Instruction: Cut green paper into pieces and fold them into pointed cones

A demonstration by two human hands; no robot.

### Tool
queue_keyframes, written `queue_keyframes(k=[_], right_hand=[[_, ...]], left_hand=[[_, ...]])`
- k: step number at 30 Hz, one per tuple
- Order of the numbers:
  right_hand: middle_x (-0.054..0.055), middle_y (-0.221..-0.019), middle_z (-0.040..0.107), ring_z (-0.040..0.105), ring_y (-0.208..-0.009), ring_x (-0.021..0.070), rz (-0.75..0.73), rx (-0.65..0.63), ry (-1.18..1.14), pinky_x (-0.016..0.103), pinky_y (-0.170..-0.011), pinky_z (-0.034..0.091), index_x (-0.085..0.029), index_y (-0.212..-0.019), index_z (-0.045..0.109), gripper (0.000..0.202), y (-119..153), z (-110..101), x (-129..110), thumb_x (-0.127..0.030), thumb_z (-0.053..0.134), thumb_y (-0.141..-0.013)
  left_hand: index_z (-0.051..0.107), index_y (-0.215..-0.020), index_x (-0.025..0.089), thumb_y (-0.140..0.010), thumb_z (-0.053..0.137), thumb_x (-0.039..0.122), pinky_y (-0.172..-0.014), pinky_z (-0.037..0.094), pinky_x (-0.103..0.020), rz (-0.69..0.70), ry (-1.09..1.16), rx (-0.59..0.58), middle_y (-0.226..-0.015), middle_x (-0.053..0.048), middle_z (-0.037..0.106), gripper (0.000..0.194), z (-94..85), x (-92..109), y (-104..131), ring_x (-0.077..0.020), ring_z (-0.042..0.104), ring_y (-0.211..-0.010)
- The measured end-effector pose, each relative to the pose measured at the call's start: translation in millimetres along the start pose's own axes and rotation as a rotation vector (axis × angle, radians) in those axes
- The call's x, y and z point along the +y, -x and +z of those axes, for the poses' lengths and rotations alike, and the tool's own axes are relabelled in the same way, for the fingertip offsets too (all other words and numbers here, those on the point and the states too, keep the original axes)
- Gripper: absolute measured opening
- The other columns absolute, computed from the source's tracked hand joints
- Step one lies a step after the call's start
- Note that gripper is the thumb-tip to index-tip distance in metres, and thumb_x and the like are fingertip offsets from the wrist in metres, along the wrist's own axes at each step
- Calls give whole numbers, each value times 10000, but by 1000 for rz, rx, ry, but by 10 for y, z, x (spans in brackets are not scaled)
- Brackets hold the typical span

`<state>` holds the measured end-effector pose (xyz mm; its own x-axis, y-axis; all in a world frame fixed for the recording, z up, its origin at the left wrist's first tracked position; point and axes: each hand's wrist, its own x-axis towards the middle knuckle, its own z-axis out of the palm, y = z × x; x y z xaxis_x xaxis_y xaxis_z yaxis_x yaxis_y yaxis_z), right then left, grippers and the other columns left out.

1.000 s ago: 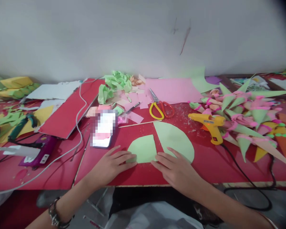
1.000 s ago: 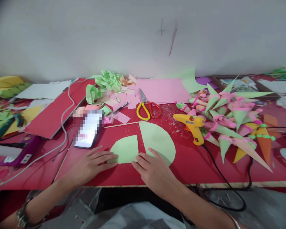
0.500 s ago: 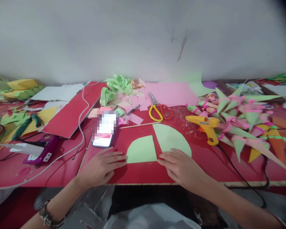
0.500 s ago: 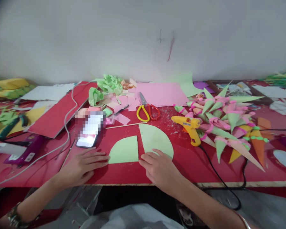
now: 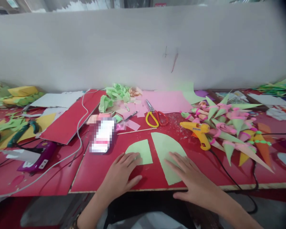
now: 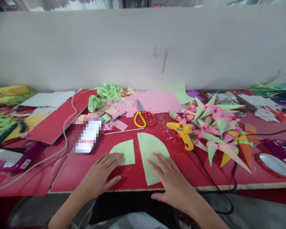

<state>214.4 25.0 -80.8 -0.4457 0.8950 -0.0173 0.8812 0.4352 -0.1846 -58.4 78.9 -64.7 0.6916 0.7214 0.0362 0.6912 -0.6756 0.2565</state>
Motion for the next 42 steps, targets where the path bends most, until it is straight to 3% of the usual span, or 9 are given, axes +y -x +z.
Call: queue_keyframes(k=[4, 7, 12, 15, 20, 25, 29, 35, 42], right_hand=[[49, -1385, 357, 368, -1234, 244, -13, 18, -15, 424, -970, 366, -270, -1318, 357, 698, 177, -15, -21, -70, 516, -668], [6, -1326, 445, 432, -1188, 206, -56, -32, -137, 376, -977, 371, -285, -1247, 459, 613, 237, -100, 8, -50, 465, -681], [-32, -1236, 542, 476, -1141, 153, -3, -82, -328, 331, -996, 337, -300, -1160, 541, 534, 182, -306, 130, -17, 379, -737], [1, -1163, 598, 518, -1084, 176, 6, -153, -373, 337, -966, 344, -277, -1144, 555, 458, 52, -434, 198, -66, 385, -775], [47, -870, 676, 609, -794, 183, 52, -175, -447, 261, -691, 424, -207, -895, 638, 255, -267, -486, 266, -286, 396, -871], [28, -788, 649, 588, -736, 163, 30, -101, -475, 241, -660, 394, -191, -819, 612, 200, -520, -363, 248, -325, 467, -848], [52, -851, 601, 564, -798, 170, 60, 43, -417, 252, -695, 395, -167, -872, 573, 196, -593, -213, 227, -340, 488, -835], [14, -700, 531, 517, -695, 163, 166, 241, -196, 275, -665, 364, -175, -695, 508, 197, -599, 31, 210, -276, 444, -852], [23, -678, 529, 503, -653, 164, 272, 381, -86, 254, -611, 357, -173, -712, 509, 173, -641, 110, 174, -246, 432, -849]], left_hand=[[429, -1222, 227, -867, 386, 363, -1004, 303, -435, -58, -30, 8, -1297, -51, 462, 383, -11, -12, -1, -217, 406, -1185], [376, -1263, 228, -867, 395, 335, -1015, 297, -419, -26, 18, -6, -1313, -47, 442, 411, -1, 83, -33, -205, 377, -1208], [251, -1340, 225, -852, 433, 349, -1027, 284, -405, 54, 80, 10, -1331, -65, 414, 536, 85, 296, -213, -194, 377, -1208], [223, -1355, 216, -838, 450, 392, -1028, 278, -417, 74, 51, 9, -1342, -72, 404, 591, 151, 325, -325, -208, 370, -1214], [339, -1301, 211, -841, 427, 418, -1022, 276, -426, 25, -4, 10, -1332, -52, 421, 512, 184, 282, -355, -222, 376, -1200], [327, -1311, 188, -847, 427, 366, -985, 316, -397, 39, -57, 68, -1306, -78, 435, 507, 165, 341, -281, -231, 415, -1148], [288, -1336, 178, -855, 384, 441, -1015, 263, -397, 123, -98, 90, -1366, -89, 364, 557, 176, 395, -275, -237, 369, -1200], [186, -1374, 232, -856, 221, 562, -1069, 134, -372, 269, -54, -42, -1449, -10, 218, 615, 238, 440, -327, -189, 177, -1319], [141, -1386, 216, -841, 182, 597, -1075, 89, -365, 252, 9, -99, -1464, -2, 161, 667, 290, 487, -361, -186, 121, -1335]])
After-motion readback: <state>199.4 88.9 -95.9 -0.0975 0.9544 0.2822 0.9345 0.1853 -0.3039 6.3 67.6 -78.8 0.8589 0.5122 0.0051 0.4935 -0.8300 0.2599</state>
